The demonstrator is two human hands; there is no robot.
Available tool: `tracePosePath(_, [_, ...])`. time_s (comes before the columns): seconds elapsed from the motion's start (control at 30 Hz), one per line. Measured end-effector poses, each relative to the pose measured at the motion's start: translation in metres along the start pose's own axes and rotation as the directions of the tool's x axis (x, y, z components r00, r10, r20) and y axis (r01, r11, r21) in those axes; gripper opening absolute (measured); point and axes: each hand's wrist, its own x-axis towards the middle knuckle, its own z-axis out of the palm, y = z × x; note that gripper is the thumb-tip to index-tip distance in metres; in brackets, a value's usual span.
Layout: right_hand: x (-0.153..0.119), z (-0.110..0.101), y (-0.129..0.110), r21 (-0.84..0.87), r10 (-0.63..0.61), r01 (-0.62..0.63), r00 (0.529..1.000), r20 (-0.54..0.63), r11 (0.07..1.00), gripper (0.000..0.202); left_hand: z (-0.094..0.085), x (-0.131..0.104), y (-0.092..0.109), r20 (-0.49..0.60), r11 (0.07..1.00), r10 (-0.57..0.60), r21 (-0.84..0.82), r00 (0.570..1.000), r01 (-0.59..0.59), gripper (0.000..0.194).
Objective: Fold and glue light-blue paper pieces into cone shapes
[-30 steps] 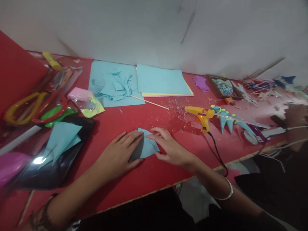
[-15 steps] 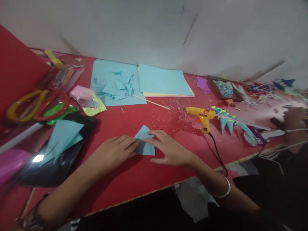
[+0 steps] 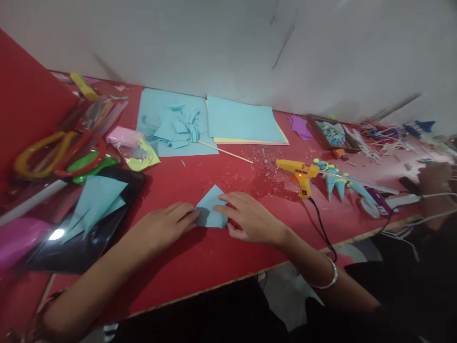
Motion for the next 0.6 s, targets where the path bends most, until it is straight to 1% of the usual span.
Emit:
tracePosePath(0.1, [0.0, 0.001, 0.001, 0.0, -0.023, 0.023, 1.0, -0.004, 1.0, 0.042, -0.005, 0.001, 0.002, 0.012, 0.999, 0.021, 0.027, 1.0, -0.022, 0.034])
tracePosePath(0.2, [0.001, 0.004, 0.003, -0.005, -0.022, 0.021, 0.999, -0.037, 1.0, 0.035, -0.004, 0.001, 0.002, -0.019, 0.999, 0.029, 0.046, 0.999, -0.028, 0.031])
tracePosePath(0.3, [0.003, 0.007, 0.005, -0.026, -0.036, 0.034, 0.997, -0.072, 0.999, 0.03, -0.002, 0.003, 0.004, -0.068, 0.999, -0.014, 0.036, 0.998, 0.017, 0.035])
tracePosePath(0.4, [0.005, 0.01, 0.006, -0.027, -0.039, 0.036, 0.992, -0.119, 0.999, 0.027, -0.004, 0.006, 0.008, -0.052, 0.996, -0.074, 0.038, 0.996, 0.076, 0.033])
tracePosePath(0.5, [0.008, 0.013, 0.008, 0.048, -0.016, 0.024, 0.987, -0.157, 0.999, 0.018, -0.003, 0.007, 0.009, -0.091, 0.997, -0.083, 0.002, 0.992, 0.083, 0.034])
tracePosePath(0.57, [0.011, 0.014, 0.01, 0.145, 0.023, 0.002, 0.985, -0.172, 0.989, 0.016, -0.002, 0.007, 0.009, -0.129, 0.996, -0.084, -0.025, 0.988, 0.082, 0.037])
tracePosePath(0.6, [0.013, 0.014, 0.012, 0.193, 0.048, -0.014, 0.983, -0.176, 0.981, 0.016, -0.001, 0.007, 0.009, -0.131, 0.996, -0.092, -0.031, 0.987, 0.088, 0.038])
